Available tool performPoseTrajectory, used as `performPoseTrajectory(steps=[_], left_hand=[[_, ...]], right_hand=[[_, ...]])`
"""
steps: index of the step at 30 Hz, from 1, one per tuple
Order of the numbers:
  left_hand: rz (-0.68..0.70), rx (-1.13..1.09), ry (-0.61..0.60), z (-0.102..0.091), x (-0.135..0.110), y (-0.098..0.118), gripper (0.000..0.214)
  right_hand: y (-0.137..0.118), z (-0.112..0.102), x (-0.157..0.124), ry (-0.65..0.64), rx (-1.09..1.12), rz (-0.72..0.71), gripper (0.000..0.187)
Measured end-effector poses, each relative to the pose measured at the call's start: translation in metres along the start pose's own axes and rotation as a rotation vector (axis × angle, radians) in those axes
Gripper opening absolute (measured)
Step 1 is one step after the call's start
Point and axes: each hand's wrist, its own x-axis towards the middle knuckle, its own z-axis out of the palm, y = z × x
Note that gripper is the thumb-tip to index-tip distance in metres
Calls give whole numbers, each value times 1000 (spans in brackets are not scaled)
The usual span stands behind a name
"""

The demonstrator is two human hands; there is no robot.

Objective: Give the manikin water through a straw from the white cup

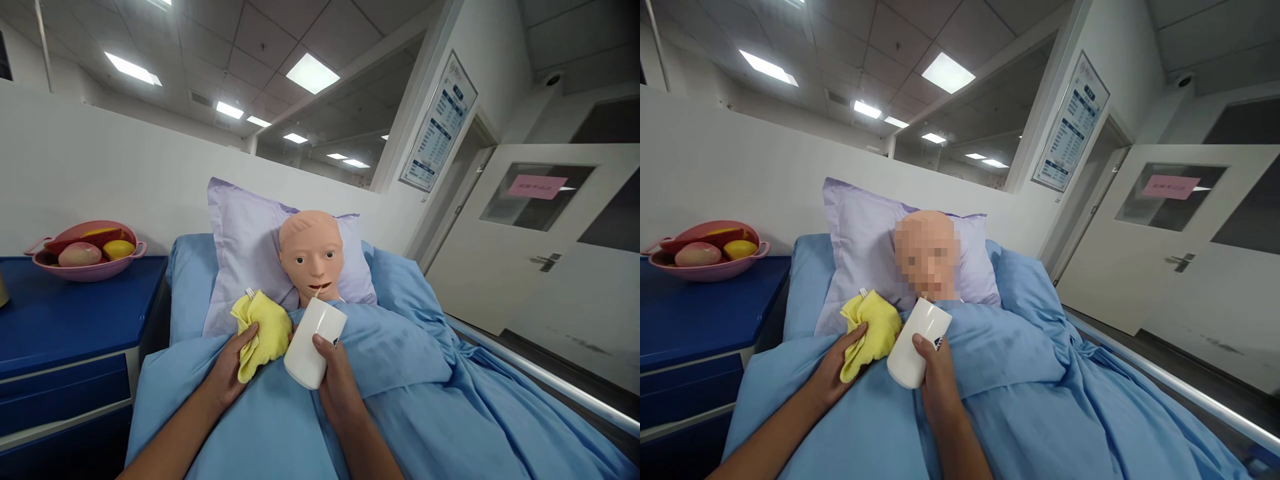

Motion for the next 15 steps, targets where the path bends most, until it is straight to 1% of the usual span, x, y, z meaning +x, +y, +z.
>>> performPoseTrajectory(steps=[6, 13, 15], left_hand=[[-3, 3, -7, -4, 0, -2, 49], [-1, 63, 27, 0, -2, -1, 48], [18, 81, 40, 2, -1, -1, 47]], right_hand=[[1, -2, 0, 5, 2, 4, 68], [2, -5, 3, -13, -5, 9, 65], [2, -6, 3, -23, -18, 16, 63]])
